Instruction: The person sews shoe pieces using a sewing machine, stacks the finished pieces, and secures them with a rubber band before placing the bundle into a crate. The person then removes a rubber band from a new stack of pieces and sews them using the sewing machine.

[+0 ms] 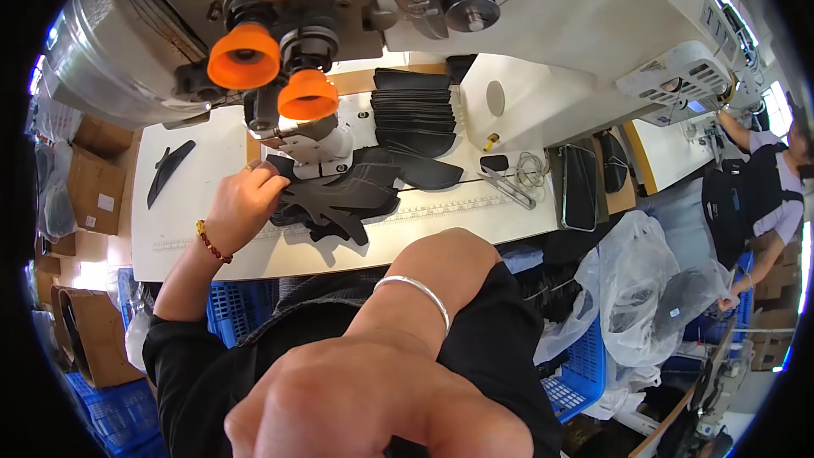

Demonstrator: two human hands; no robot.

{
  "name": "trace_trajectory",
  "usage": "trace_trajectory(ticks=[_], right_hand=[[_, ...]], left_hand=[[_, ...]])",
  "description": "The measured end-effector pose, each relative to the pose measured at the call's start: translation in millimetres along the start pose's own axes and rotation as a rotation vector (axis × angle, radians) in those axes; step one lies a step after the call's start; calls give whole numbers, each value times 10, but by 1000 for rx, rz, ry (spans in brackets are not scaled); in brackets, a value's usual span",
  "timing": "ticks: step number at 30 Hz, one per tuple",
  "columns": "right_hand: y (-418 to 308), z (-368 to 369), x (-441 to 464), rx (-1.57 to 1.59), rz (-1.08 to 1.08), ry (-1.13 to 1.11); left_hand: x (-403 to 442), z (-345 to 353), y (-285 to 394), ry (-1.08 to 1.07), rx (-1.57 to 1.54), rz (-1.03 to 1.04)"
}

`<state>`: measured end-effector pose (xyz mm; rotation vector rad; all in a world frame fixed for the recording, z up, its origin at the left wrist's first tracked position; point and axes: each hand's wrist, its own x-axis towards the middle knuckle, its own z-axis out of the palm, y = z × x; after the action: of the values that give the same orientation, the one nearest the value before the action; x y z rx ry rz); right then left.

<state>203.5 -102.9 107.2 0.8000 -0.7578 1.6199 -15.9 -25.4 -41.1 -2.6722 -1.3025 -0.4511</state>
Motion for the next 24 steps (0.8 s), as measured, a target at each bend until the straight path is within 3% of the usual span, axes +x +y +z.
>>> trace_trajectory(ticks=[2,7,9,11,12,13,15,18,24], right_hand=[[-54,-25,-9,-19,4,27],[-423,-603,-113,-556,-71,-288],[-710,-837,-412,-1234,176,111],[-900,-1241,-453,-1799,389,7],[-1031,-1462,-638,-1983,618,41],[-1114,-1641,-825,-1989,613,44],[-1200,-1879,-1116,-2407,678,-56],[-1178,-1931,-1261,-2516,694,-58],[-1058,-1949,-1356,-2645,668,-137]], left_hand=[[-8,30,-7,41,-7,4],[17,-88,52,113,3,-12],[34,-189,115,306,-63,7],[7,-261,121,317,-74,24],[15,-298,136,375,-37,39],[26,-339,146,433,1,54],[76,-411,177,464,11,75],[197,-515,262,588,63,107],[401,-657,367,575,68,45]])
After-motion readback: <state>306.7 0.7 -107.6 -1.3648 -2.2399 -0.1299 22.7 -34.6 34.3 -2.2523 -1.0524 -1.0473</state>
